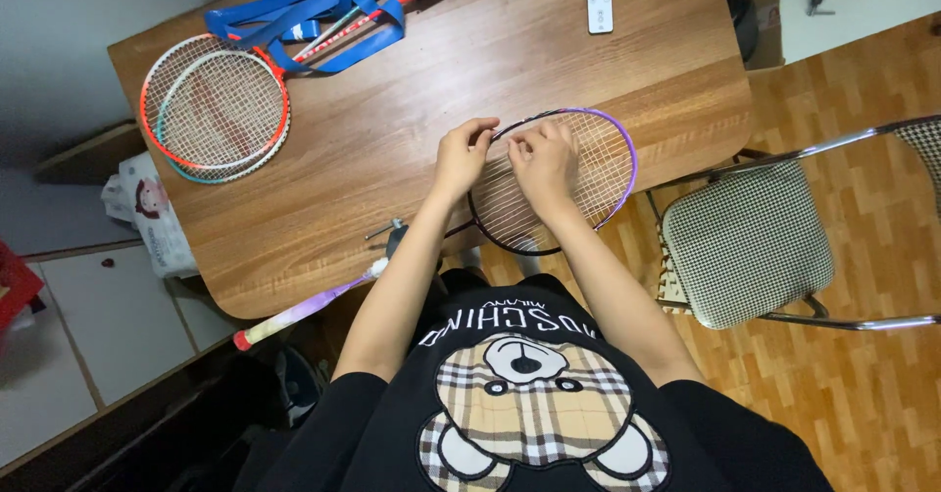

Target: Manually thread the strings through the frame of a badminton racket.

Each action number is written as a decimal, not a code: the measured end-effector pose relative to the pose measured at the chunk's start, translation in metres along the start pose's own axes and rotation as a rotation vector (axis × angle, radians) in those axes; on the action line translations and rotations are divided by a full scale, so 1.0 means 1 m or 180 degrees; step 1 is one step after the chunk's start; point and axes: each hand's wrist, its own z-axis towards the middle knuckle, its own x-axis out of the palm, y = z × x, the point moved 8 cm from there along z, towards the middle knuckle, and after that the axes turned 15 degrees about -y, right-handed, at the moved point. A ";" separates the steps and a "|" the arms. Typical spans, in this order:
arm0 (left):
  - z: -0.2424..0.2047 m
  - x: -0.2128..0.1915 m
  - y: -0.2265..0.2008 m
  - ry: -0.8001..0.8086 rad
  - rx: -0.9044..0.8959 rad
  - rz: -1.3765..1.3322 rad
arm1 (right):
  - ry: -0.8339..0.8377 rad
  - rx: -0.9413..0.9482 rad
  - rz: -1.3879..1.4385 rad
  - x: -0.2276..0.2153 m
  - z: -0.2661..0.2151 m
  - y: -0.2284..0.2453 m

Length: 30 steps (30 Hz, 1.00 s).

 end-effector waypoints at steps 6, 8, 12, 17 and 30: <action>0.007 -0.001 -0.001 -0.0028 -0.0066 0.0005 | -0.0094 -0.0114 0.0059 0.003 0.000 0.001; 0.015 0.002 0.004 0.0030 -0.0153 0.0055 | -0.0047 -0.0094 0.0006 0.009 0.000 0.000; 0.034 0.021 0.044 0.0315 -0.0388 -0.0100 | 0.0102 -0.0042 -0.0219 0.020 -0.002 -0.003; 0.048 0.038 0.058 0.0900 -0.0363 -0.0025 | -0.0081 -0.0024 -0.0206 0.014 -0.005 -0.001; 0.057 0.072 0.131 0.0259 -0.1718 -0.2027 | 0.0310 -0.0111 0.1154 0.001 -0.045 0.055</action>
